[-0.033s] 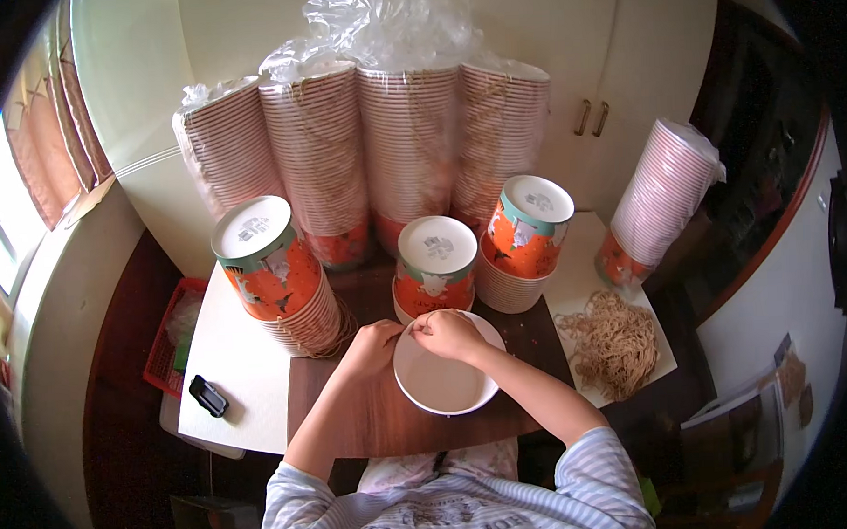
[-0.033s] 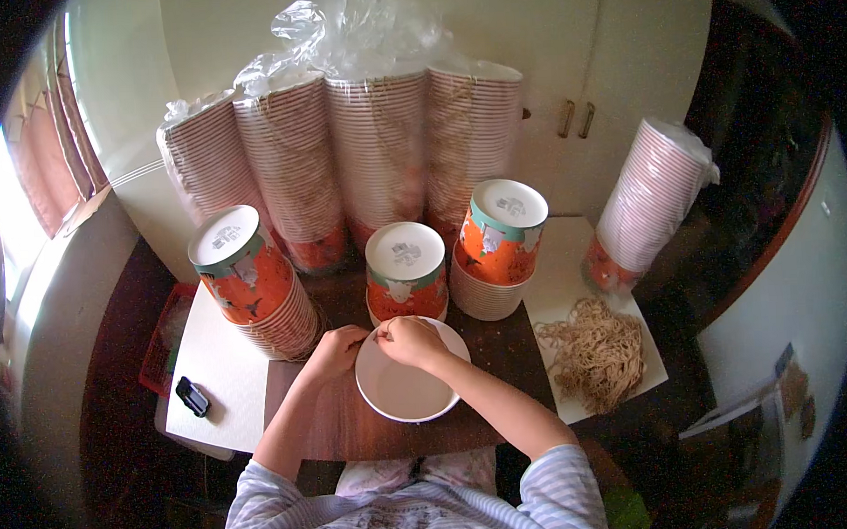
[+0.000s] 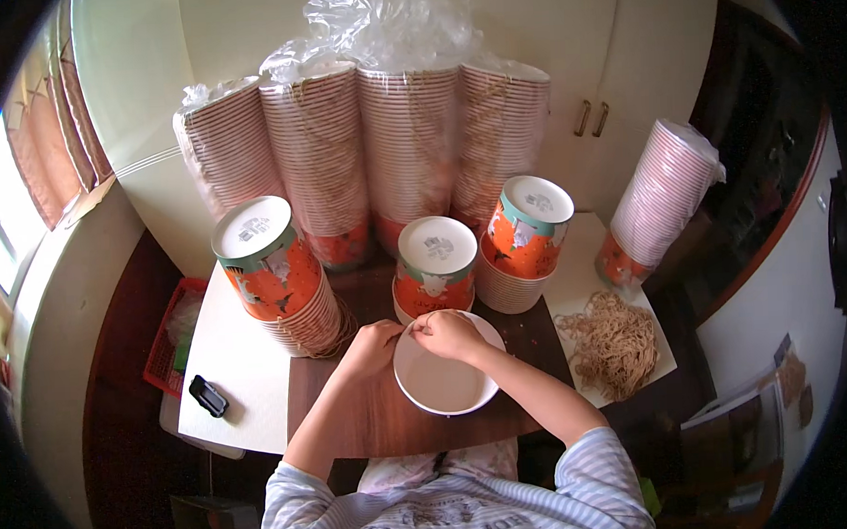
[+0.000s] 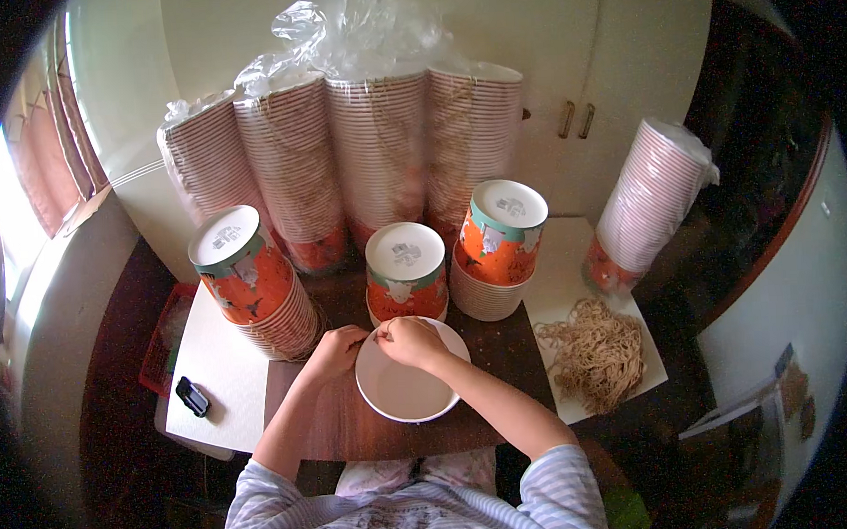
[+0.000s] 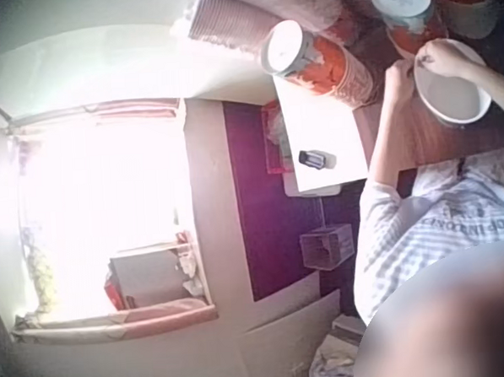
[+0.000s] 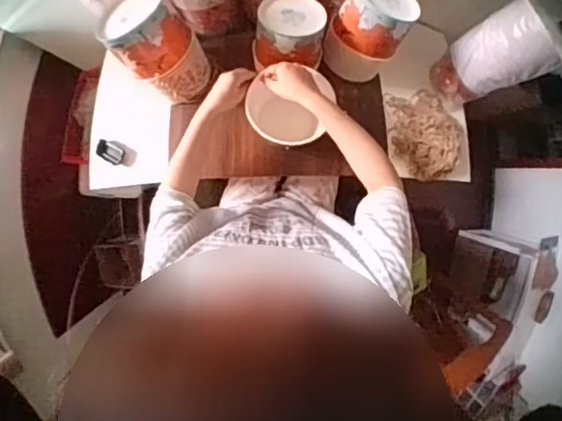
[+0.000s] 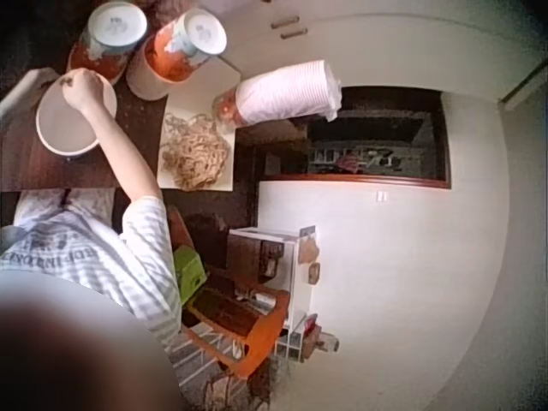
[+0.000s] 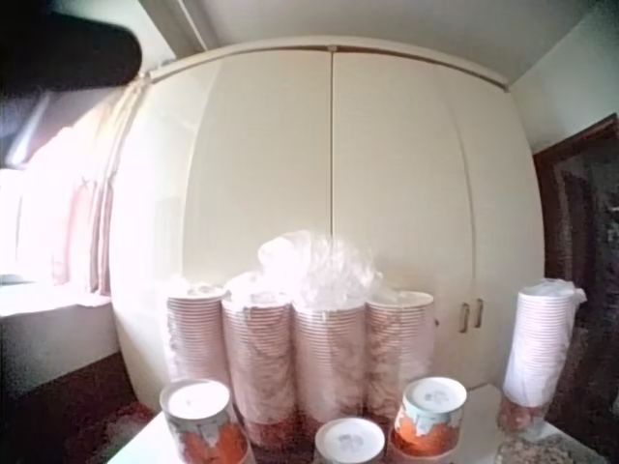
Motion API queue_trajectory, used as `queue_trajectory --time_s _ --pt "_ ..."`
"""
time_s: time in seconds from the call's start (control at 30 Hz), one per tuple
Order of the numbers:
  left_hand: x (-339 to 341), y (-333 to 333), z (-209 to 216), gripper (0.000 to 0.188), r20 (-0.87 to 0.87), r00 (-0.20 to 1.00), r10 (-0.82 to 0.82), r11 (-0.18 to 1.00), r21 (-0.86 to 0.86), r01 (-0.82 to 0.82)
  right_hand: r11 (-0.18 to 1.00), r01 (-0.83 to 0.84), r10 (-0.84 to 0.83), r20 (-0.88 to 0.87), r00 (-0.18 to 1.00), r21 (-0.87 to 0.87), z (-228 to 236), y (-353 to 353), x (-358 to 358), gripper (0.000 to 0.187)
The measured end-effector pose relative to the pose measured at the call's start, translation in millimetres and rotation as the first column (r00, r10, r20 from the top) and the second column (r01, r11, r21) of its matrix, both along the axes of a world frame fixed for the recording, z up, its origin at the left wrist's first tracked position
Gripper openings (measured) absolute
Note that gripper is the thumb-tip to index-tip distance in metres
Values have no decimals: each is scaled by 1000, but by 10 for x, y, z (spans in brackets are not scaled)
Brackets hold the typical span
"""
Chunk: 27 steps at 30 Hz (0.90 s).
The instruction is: Applying rubber bands to stacks of paper cups and organizing them on a table.
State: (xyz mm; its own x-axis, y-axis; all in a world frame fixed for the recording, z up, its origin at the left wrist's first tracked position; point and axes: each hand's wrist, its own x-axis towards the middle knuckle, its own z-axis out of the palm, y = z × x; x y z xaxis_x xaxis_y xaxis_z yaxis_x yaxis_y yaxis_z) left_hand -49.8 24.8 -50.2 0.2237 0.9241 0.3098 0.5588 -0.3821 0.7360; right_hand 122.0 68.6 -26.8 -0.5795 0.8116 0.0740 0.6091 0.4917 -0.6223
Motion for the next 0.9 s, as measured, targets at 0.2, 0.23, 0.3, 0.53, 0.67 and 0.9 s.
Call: queue_trajectory --time_s 0.2,0.23,0.3,0.53,0.67,0.9 --pt "29 -135 93 13 -70 997 -22 998 64 26 993 -82 86 44 995 -84 102 -4 56 21" --pt "37 -172 97 13 -92 995 -48 996 70 55 977 -196 200 48 979 -83 128 14 100 21" --pt "22 -278 74 14 -71 988 -140 989 44 143 929 -341 353 60 934 -146 221 20 174 21" --pt "72 -692 171 11 160 939 -305 942 -96 322 823 -441 408 -169 897 -359 191 -87 474 21" --pt "-86 -771 276 5 559 758 -336 886 -86 456 825 -462 379 -288 879 -326 170 -228 602 34" --pt "106 -725 495 11 908 414 -66 849 -167 501 959 -278 282 -152 947 45 -41 -494 627 63"
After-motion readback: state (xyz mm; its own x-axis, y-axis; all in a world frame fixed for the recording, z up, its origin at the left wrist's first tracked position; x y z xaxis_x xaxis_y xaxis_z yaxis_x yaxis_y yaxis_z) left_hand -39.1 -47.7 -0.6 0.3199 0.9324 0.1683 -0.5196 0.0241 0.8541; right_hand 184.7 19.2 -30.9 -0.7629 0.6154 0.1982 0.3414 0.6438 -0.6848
